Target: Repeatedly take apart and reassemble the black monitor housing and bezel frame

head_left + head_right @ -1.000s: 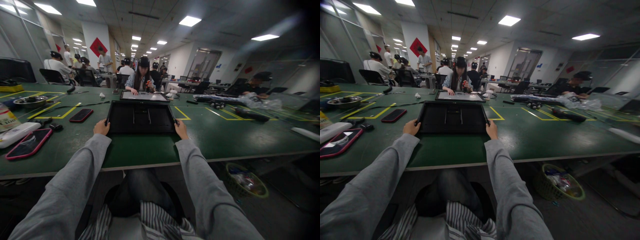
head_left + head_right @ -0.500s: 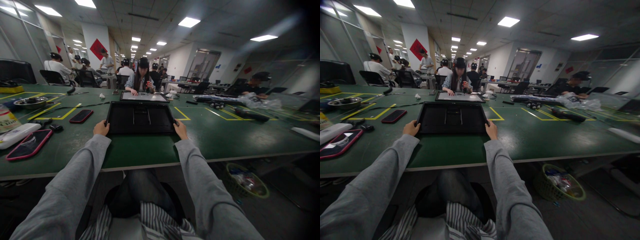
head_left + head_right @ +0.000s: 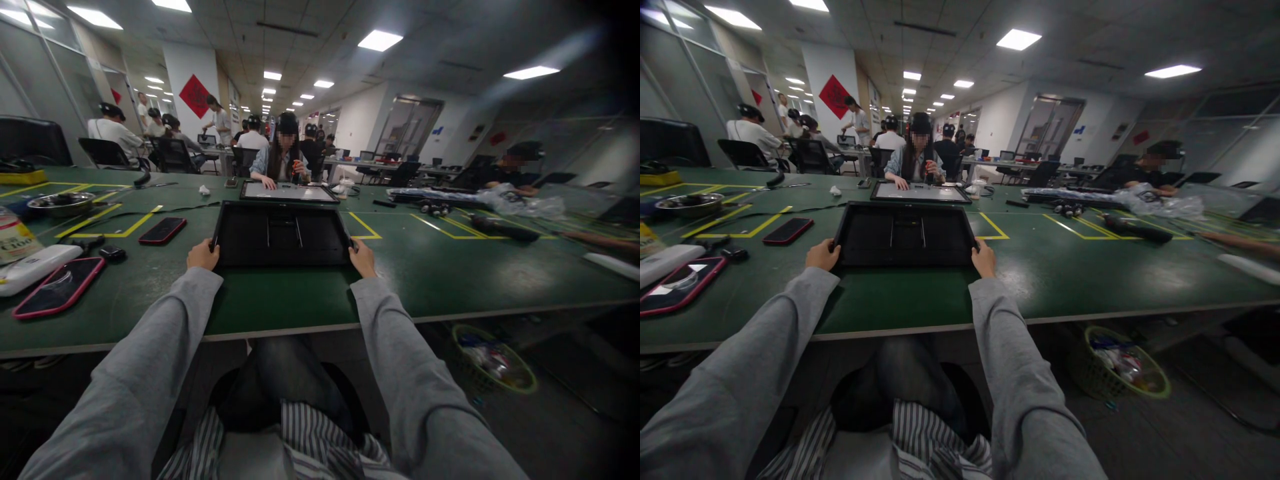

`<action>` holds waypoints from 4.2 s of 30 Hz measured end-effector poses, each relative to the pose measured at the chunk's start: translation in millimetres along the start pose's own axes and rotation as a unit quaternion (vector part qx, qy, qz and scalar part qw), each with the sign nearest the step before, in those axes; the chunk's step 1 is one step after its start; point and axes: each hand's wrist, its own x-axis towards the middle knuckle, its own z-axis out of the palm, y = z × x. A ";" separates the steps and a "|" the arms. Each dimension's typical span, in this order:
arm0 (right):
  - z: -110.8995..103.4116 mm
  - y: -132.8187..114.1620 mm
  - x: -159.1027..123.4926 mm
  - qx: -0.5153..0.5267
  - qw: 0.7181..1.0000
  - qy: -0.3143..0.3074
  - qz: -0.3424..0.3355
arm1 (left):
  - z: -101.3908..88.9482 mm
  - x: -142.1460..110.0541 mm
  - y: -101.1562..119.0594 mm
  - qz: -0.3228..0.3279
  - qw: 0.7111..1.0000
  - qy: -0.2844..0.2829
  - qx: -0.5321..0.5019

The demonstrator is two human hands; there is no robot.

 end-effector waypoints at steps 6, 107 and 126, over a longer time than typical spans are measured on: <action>0.8 1.6 1.1 -0.005 1.000 -0.007 -0.002 | -0.8 -1.3 0.6 0.004 1.000 0.006 0.002; -1.2 -4.2 -2.7 -0.003 1.000 -0.025 0.001 | 3.0 -1.6 -4.4 0.041 0.997 0.055 0.037; 5.9 8.8 4.3 0.055 0.998 -0.030 -0.001 | -1.4 -1.7 -1.0 0.017 0.999 -0.002 0.034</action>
